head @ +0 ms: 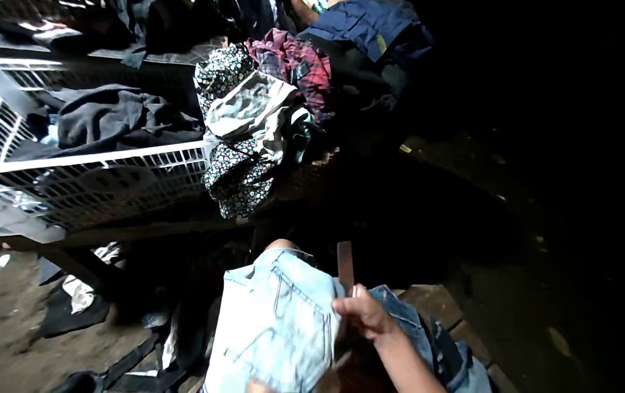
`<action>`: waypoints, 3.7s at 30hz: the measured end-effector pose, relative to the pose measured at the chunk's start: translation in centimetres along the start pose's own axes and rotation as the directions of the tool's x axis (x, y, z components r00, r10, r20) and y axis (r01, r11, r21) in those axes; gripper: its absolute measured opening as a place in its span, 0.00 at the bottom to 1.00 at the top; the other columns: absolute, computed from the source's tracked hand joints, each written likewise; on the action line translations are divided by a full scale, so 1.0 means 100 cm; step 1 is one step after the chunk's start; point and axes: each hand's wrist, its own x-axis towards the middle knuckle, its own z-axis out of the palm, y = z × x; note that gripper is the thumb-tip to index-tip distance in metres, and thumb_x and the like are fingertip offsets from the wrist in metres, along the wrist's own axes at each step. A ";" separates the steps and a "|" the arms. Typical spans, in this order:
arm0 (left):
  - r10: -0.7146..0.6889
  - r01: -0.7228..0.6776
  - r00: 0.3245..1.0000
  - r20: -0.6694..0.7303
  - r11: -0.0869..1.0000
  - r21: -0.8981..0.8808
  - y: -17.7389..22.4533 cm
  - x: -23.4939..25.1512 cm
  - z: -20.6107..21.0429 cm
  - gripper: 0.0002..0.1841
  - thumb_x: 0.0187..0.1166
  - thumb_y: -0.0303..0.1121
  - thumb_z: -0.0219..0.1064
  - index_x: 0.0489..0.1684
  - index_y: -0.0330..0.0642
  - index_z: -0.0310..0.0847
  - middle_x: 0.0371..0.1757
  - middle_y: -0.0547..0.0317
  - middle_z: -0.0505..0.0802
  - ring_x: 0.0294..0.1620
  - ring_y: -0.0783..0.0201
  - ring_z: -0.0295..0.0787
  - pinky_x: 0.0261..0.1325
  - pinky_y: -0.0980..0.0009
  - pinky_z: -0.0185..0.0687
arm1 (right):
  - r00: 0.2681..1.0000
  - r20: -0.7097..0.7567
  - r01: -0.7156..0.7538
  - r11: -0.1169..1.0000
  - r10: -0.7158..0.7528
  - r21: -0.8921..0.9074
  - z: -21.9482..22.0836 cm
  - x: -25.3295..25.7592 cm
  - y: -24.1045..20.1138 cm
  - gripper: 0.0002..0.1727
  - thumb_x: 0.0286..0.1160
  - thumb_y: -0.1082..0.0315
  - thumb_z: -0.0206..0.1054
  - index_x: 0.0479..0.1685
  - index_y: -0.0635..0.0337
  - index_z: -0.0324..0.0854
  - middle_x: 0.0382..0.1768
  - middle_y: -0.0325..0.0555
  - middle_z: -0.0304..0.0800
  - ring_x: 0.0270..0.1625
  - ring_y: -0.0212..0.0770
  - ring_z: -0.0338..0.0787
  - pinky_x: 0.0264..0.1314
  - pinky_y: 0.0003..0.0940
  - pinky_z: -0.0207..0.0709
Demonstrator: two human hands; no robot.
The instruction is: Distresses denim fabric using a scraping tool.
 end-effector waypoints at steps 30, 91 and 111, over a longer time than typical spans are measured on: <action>-0.351 0.332 0.934 0.065 0.921 0.203 0.012 0.028 0.048 0.23 0.59 0.15 0.74 0.56 0.32 0.75 0.39 0.63 0.95 0.41 0.73 0.94 0.52 0.73 0.92 | 0.904 0.260 0.390 0.406 -0.340 -0.826 0.017 -0.026 0.008 0.30 0.83 0.47 0.60 0.63 0.68 0.85 0.47 0.48 0.94 0.40 0.26 0.87 0.46 0.23 0.81; -0.334 0.312 0.941 -0.052 0.797 0.518 0.006 0.016 0.037 0.05 0.59 0.26 0.74 0.28 0.46 0.86 0.23 0.77 0.89 0.28 0.82 0.87 0.36 0.79 0.85 | 0.961 0.140 0.215 0.326 -0.241 -0.921 0.011 -0.078 0.028 0.25 0.86 0.47 0.55 0.75 0.42 0.84 0.42 0.46 0.93 0.39 0.39 0.90 0.38 0.41 0.82; -0.274 0.245 0.961 0.042 0.909 0.338 0.003 0.019 0.037 0.17 0.59 0.16 0.71 0.47 0.38 0.81 0.34 0.71 0.95 0.38 0.79 0.92 0.48 0.78 0.91 | 0.989 0.117 0.143 0.744 -0.087 -0.652 0.004 -0.064 0.014 0.20 0.86 0.64 0.57 0.69 0.63 0.84 0.61 0.36 0.91 0.55 0.16 0.85 0.60 0.17 0.77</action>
